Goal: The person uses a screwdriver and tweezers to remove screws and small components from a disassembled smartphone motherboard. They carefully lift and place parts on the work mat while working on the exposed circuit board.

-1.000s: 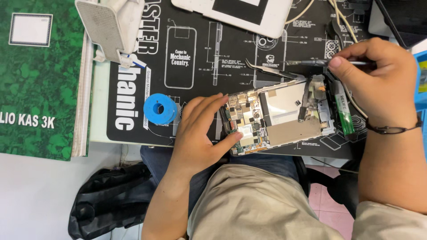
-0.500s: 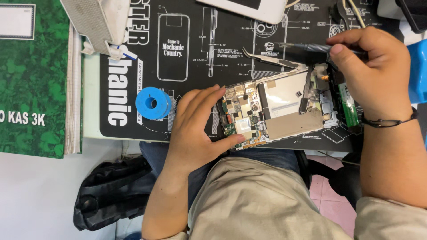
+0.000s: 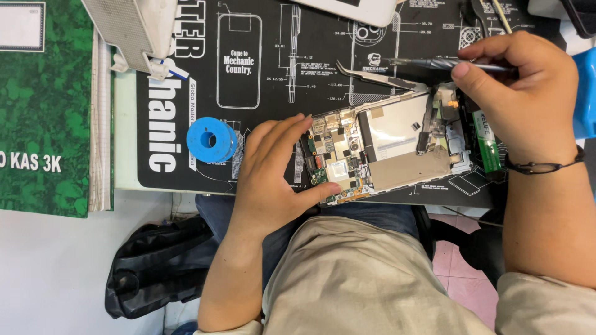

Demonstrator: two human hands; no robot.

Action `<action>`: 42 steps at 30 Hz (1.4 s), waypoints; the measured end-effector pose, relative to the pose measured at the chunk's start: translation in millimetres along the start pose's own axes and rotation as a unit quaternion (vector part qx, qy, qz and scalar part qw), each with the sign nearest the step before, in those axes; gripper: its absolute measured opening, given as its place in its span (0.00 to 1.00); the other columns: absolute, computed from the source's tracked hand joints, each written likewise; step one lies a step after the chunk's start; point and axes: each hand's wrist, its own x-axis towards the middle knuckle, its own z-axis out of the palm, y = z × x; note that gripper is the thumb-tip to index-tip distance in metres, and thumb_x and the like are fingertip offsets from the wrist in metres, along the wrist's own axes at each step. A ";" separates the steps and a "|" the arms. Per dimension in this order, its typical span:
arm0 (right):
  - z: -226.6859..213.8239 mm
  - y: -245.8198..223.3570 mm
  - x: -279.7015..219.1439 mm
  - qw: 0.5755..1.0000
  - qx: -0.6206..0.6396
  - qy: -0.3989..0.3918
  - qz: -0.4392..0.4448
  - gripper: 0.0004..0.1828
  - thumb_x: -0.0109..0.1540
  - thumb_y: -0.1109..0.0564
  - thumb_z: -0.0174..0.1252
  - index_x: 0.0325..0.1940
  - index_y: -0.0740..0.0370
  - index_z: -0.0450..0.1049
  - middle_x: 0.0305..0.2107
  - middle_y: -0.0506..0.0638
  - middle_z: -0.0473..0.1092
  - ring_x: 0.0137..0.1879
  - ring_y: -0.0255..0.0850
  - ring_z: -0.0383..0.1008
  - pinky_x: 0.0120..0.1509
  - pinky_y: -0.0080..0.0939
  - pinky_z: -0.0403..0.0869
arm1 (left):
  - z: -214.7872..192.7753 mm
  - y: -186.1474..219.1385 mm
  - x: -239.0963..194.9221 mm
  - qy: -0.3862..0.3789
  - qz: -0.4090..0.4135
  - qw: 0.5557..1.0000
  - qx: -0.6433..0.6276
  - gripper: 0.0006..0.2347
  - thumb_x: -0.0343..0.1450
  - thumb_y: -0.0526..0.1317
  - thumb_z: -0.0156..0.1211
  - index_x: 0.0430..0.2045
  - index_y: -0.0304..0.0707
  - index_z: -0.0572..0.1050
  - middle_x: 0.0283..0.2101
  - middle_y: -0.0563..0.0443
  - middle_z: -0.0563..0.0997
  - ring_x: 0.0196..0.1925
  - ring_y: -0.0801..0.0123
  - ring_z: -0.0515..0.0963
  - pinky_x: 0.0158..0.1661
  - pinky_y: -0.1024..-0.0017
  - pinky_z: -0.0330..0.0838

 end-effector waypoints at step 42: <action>2.1 11.4 -3.4 1.000 -0.010 0.011 0.012 0.06 0.69 0.64 0.68 0.48 0.67 0.77 0.38 0.43 0.72 0.40 0.26 0.71 0.46 0.24 0.70 | 5.0 -7.6 -3.5 0.041 -0.018 0.997 -0.069 0.27 0.68 0.31 0.69 0.63 0.33 0.68 0.58 0.46 0.80 0.64 0.57 0.74 0.65 0.62 0.65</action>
